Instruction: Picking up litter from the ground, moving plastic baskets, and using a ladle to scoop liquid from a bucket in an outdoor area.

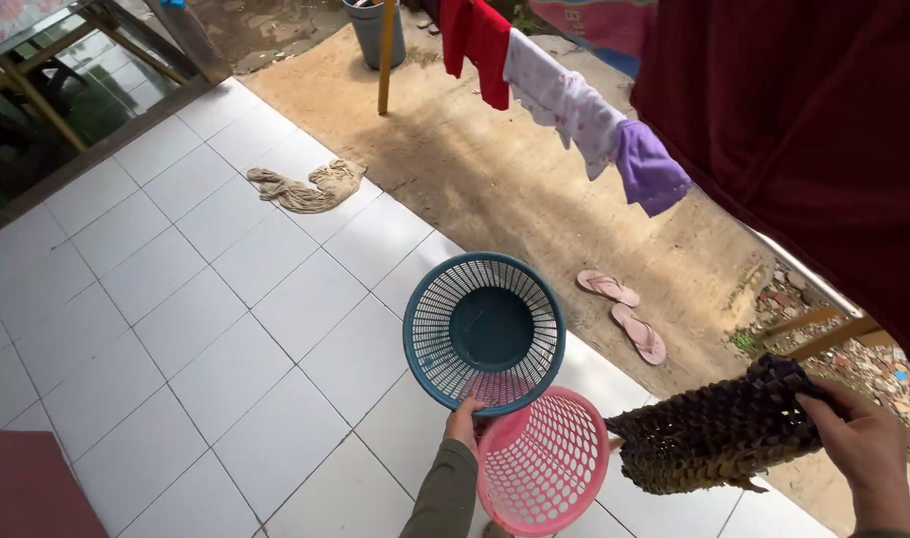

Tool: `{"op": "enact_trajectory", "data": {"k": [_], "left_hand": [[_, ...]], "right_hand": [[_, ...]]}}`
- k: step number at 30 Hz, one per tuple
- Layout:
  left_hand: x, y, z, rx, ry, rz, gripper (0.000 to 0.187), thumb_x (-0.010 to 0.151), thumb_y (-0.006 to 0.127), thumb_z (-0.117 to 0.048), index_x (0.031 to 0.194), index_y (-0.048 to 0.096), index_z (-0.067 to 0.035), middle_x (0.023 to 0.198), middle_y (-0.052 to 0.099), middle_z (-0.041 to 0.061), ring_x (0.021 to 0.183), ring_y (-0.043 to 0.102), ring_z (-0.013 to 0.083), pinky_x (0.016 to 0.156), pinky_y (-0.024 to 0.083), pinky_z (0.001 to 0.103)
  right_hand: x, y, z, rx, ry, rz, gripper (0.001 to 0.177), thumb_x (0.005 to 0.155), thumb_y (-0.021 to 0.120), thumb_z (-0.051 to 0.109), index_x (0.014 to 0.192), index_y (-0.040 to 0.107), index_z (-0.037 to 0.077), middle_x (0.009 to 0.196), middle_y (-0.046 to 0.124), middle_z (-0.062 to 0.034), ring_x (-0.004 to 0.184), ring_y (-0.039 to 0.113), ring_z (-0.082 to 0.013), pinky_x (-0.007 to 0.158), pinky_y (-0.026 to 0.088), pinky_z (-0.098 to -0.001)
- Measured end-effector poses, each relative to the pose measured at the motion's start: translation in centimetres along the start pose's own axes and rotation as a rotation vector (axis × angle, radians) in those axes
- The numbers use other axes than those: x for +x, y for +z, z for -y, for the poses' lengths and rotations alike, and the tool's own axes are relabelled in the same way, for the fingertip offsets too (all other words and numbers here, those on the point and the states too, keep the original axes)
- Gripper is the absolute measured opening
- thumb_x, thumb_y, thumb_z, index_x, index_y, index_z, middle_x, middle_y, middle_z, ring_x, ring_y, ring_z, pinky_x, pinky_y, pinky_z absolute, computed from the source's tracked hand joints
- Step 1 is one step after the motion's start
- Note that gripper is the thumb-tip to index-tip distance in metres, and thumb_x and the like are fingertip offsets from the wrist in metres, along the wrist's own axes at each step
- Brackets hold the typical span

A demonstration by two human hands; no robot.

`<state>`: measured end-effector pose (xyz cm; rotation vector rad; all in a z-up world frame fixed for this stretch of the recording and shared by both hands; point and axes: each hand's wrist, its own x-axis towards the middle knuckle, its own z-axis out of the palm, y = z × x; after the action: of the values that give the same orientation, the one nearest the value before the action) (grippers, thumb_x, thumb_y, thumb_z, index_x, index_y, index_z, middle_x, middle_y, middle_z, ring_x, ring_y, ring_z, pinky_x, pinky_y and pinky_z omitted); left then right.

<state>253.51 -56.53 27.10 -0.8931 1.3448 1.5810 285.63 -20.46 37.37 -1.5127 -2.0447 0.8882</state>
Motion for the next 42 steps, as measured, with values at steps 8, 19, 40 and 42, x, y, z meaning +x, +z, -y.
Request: {"op": "enact_trajectory", "data": {"k": [8, 19, 40, 42], "left_hand": [[8.1, -3.5, -20.4, -0.218, 0.149, -0.063, 0.023, 0.083, 0.066, -0.023, 0.095, 0.071, -0.004, 0.085, 0.069, 0.016, 0.076, 0.064, 0.0322, 0.069, 0.054, 0.042], [17.3, -2.8, -47.9, -0.378, 0.208, 0.031, 0.040, 0.072, 0.071, -0.035, 0.098, 0.066, -0.005, 0.075, 0.058, 0.011, 0.077, 0.055, 0.0244, 0.070, 0.053, 0.034], [45.8, 1.4, -100.6, -0.424, 0.254, 0.093, 0.034, 0.077, 0.072, -0.035, 0.095, 0.064, -0.007, 0.074, 0.058, 0.010, 0.079, 0.058, 0.0259, 0.076, 0.055, 0.038], [50.6, 1.1, -104.1, -0.403, 0.240, 0.095, 0.036, 0.076, 0.072, -0.036, 0.094, 0.064, -0.006, 0.076, 0.058, 0.011, 0.081, 0.057, 0.0270, 0.077, 0.056, 0.039]], "right_hand": [[8.0, 19.7, 22.3, 0.127, -0.148, 0.253, 0.028, 0.092, 0.076, 0.007, 0.120, 0.077, 0.005, 0.110, 0.076, -0.0145, 0.100, 0.068, -0.0244, 0.090, 0.059, -0.0380], [23.9, 49.7, 47.5, 0.163, -0.317, 0.433, 0.028, 0.084, 0.076, 0.010, 0.110, 0.080, 0.018, 0.082, 0.075, -0.0181, 0.078, 0.074, -0.0375, 0.071, 0.059, -0.0535], [46.9, 92.6, 84.5, 0.369, -0.303, 0.396, 0.025, 0.087, 0.073, 0.012, 0.108, 0.081, 0.023, 0.083, 0.076, -0.0081, 0.085, 0.072, -0.0177, 0.079, 0.059, -0.0384], [48.0, 95.8, 86.9, 0.383, -0.294, 0.382, 0.025, 0.087, 0.074, 0.011, 0.108, 0.081, 0.021, 0.083, 0.076, -0.0088, 0.085, 0.071, -0.0166, 0.080, 0.059, -0.0393]]}}
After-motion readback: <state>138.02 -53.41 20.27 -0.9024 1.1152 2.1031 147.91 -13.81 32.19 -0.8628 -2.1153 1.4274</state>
